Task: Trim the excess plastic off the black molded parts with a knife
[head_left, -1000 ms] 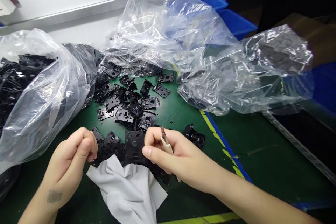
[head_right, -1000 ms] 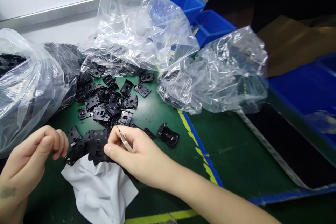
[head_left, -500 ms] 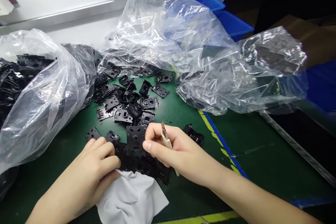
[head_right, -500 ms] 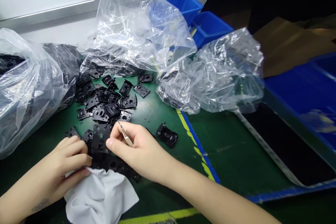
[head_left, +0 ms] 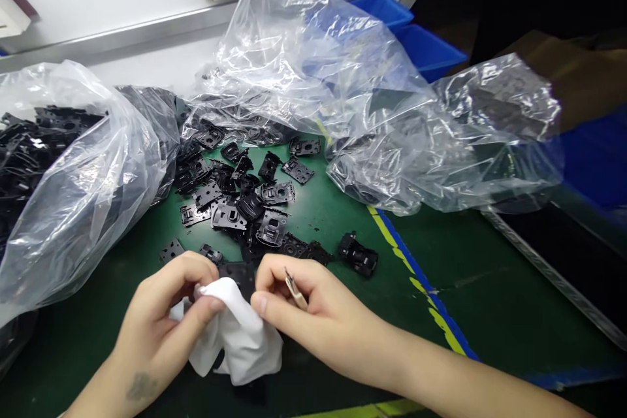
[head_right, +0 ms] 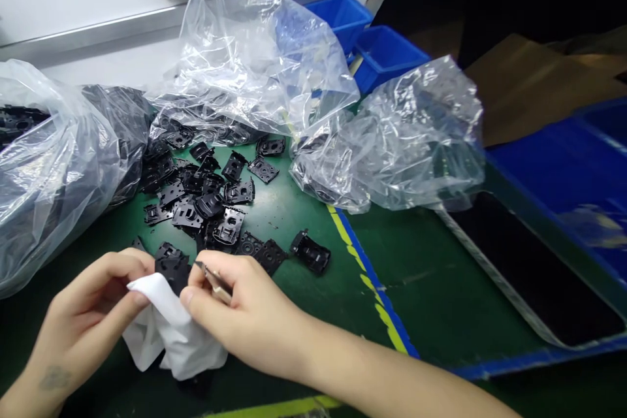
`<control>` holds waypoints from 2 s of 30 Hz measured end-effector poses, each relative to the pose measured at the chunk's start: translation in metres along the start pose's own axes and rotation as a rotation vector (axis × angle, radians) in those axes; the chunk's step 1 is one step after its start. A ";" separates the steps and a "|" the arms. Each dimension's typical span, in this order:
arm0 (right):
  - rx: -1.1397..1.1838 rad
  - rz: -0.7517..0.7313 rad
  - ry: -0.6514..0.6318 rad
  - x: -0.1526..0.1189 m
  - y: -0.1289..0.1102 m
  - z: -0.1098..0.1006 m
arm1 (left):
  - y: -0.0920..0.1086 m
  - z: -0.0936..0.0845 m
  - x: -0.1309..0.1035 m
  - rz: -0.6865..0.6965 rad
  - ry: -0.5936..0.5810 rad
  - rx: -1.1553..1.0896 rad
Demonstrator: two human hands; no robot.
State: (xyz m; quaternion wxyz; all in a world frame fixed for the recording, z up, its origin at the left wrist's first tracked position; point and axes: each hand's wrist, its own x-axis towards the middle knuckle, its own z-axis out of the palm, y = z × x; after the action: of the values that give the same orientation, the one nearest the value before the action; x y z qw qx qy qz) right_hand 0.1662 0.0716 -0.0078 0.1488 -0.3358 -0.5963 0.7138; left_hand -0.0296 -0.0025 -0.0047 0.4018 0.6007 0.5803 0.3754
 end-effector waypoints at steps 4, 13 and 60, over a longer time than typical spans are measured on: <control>-0.075 -0.044 0.005 -0.003 0.001 0.006 | -0.004 0.019 0.000 -0.357 0.014 -0.229; -0.039 -0.063 -0.063 -0.002 -0.001 0.001 | -0.003 0.005 -0.006 -0.288 -0.069 -0.111; -0.318 -0.106 -0.112 0.000 -0.004 -0.008 | -0.003 0.026 -0.001 -0.427 -0.095 -0.344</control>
State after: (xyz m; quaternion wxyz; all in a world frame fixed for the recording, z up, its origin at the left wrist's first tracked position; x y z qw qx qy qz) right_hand 0.1707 0.0792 -0.0044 0.0978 -0.2826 -0.7261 0.6192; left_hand -0.0068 -0.0044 -0.0173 0.5946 0.4047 0.6021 0.3465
